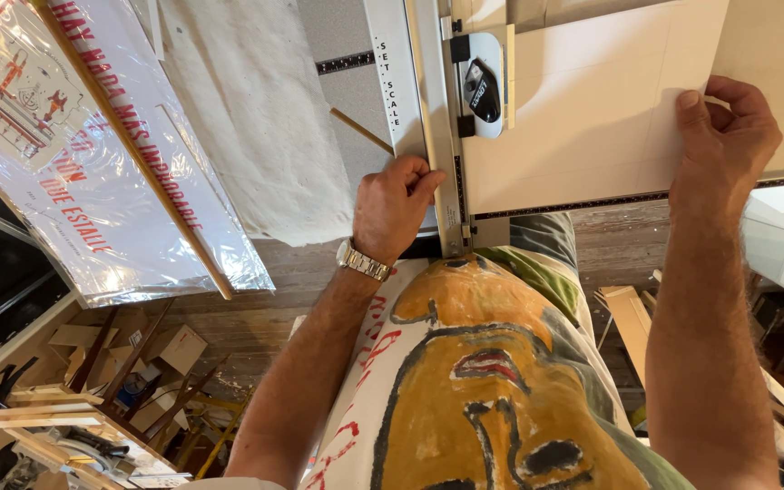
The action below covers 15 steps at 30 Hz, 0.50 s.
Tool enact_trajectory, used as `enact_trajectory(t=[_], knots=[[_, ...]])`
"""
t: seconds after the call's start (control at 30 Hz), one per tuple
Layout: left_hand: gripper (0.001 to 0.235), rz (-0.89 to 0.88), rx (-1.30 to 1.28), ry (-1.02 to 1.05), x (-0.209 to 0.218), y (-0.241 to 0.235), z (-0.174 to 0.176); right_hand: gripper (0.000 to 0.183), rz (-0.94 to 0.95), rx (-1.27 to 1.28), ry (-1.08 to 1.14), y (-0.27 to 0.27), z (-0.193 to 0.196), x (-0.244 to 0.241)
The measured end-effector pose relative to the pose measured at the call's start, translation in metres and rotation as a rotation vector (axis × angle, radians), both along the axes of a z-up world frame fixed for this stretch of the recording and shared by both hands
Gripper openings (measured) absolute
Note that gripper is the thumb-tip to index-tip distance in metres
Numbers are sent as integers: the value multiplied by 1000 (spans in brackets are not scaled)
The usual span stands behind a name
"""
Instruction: Cutting a rectangular window in a matboard using a professional mat cutter
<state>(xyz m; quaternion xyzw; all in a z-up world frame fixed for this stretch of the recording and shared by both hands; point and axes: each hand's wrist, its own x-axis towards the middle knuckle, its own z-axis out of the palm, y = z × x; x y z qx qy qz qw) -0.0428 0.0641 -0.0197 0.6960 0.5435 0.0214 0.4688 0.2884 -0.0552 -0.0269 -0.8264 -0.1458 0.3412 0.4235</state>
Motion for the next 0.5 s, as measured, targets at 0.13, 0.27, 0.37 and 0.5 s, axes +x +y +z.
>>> enact_trajectory(t=[0.13,0.27,0.37,0.5], knots=[[26,-2,-21,19,1,1,1,20,11,2,-17,-3,-4,2],[27,1,-20,39,1,0,1,26,-4,-9,5,-1,-1,1],[26,1,-39,48,2,1,2,16,-5,-39,-8,2,3,-1],[28,-41,-63,78,6,10,9,16,-1,-17,-33,-3,-6,2]])
